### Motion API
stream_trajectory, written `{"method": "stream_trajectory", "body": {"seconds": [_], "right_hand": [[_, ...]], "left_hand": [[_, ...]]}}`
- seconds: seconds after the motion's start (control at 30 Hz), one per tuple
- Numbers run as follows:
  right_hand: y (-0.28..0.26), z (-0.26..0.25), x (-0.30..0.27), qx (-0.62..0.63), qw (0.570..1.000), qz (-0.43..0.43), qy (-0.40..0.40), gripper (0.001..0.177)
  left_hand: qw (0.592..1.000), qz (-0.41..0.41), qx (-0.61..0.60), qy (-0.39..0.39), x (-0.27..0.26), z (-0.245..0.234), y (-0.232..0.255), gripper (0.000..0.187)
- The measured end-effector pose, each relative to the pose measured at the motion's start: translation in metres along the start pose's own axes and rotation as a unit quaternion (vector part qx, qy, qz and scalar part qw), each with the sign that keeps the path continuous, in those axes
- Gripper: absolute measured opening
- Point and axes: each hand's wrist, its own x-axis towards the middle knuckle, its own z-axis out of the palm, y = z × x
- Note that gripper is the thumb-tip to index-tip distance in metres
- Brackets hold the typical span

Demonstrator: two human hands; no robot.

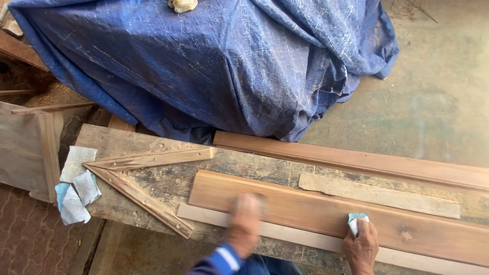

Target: Sanding various wooden planks and a triangular wood piece using both an electric sander and individual sheets of sandpaper.

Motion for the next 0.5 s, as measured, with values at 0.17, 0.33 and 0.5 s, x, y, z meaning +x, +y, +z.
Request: {"method": "stream_trajectory", "body": {"seconds": [0.17,0.33,0.5], "right_hand": [[-0.007,-0.008,0.002,-0.011,1.000,0.012,-0.022,0.019],[0.006,0.004,-0.001,0.022,0.998,0.035,-0.039,0.018],[-0.012,-0.012,0.002,0.024,1.000,-0.003,0.008,0.026]], "left_hand": [[0.957,0.204,-0.186,-0.092,0.013,0.023,0.106,0.049],[0.998,0.055,0.027,0.000,0.009,0.009,-0.028,0.051],[0.998,-0.048,-0.012,0.041,0.017,0.025,-0.032,0.046]]}}
